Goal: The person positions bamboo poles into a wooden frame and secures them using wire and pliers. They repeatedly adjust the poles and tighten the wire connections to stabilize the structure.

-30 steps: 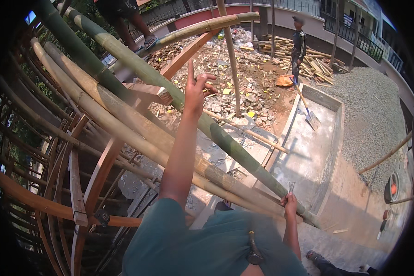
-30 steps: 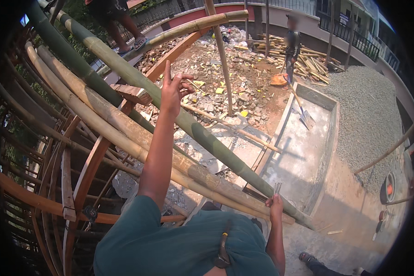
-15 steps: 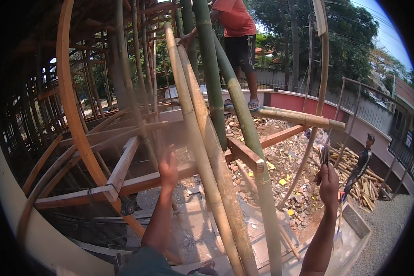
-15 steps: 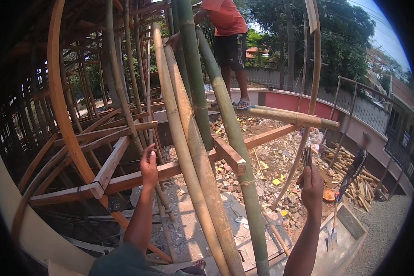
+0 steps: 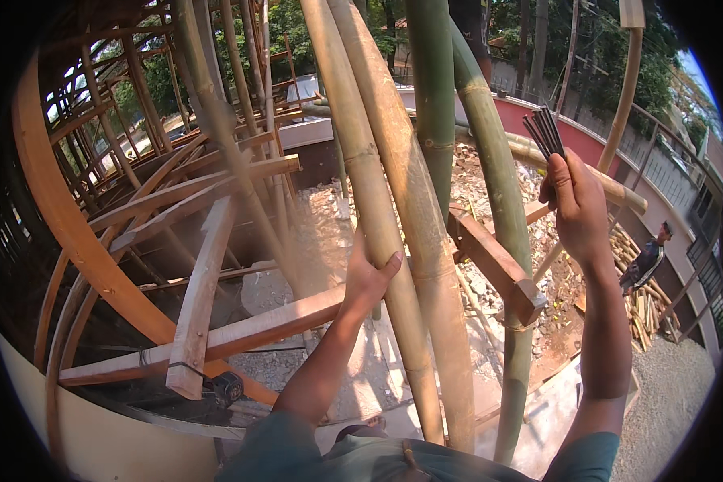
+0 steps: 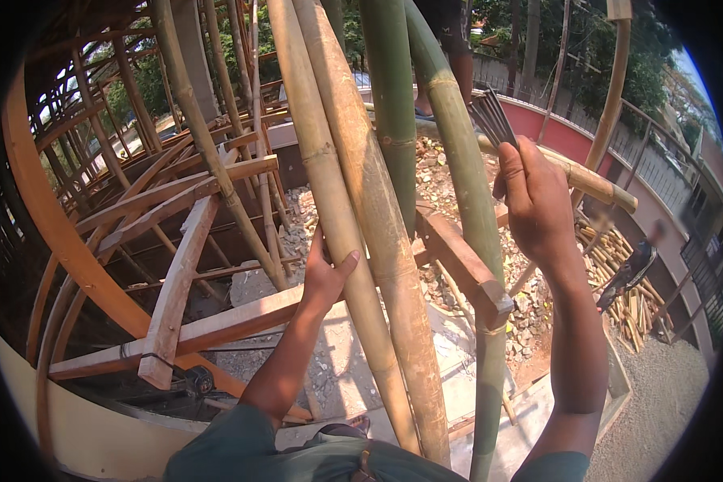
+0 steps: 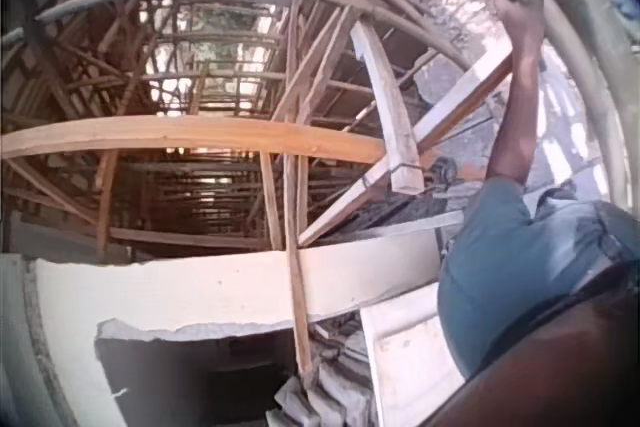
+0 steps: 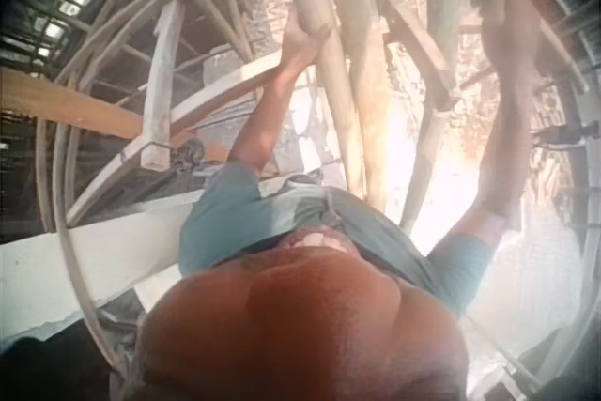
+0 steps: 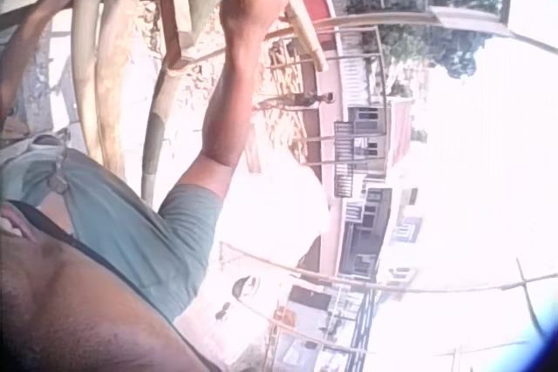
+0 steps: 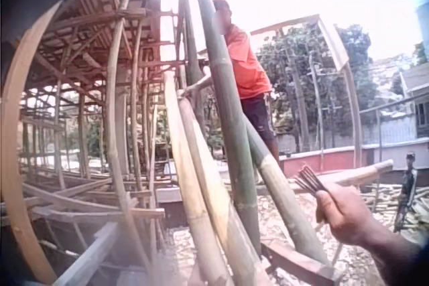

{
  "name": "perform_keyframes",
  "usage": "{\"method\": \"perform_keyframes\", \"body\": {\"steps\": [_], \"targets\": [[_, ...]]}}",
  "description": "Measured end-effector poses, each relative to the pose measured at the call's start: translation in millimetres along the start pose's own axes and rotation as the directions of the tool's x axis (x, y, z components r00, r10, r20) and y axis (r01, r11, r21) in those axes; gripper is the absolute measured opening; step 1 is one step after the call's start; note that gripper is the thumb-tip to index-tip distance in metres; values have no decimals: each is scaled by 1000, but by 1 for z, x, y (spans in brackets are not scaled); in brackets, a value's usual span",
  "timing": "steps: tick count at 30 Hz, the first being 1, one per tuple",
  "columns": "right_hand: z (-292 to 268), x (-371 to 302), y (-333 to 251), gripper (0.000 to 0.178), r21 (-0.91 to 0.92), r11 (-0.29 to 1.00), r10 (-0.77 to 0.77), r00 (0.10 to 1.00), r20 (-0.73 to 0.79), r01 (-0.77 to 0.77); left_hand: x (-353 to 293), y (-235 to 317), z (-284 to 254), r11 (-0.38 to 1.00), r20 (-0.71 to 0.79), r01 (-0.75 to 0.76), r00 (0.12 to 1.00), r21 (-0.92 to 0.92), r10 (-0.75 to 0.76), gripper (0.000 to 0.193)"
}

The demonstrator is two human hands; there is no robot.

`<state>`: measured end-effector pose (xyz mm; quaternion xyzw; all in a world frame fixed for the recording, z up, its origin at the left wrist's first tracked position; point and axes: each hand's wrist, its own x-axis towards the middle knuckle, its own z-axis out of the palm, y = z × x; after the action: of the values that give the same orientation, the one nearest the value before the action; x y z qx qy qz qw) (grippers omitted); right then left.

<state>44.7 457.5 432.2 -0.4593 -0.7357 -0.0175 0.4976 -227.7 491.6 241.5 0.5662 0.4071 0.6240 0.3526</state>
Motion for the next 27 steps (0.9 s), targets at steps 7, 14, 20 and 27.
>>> {"method": "perform_keyframes", "body": {"steps": [7, 14, 20, 27], "targets": [[-23, -205, 20, 38, 153, 963, 178, 948, 263, -223, -22, -6, -41, 825, 47, 63, 998, -562, -44, 55], [-32, -373, 80, 42, 358, 767, 517, 843, 145, -532, -33, 63, -19, 778, 168, -8, 975, -628, 145, 71], [49, -422, 69, 40, 425, 718, 544, 825, 151, -551, -20, 12, -92, 957, -60, 13, 998, -288, -31, 62], [126, -461, 81, 41, 257, 773, 587, 807, 58, -580, 7, 2, -73, 976, -360, -76, 922, 203, 146, 70]]}}
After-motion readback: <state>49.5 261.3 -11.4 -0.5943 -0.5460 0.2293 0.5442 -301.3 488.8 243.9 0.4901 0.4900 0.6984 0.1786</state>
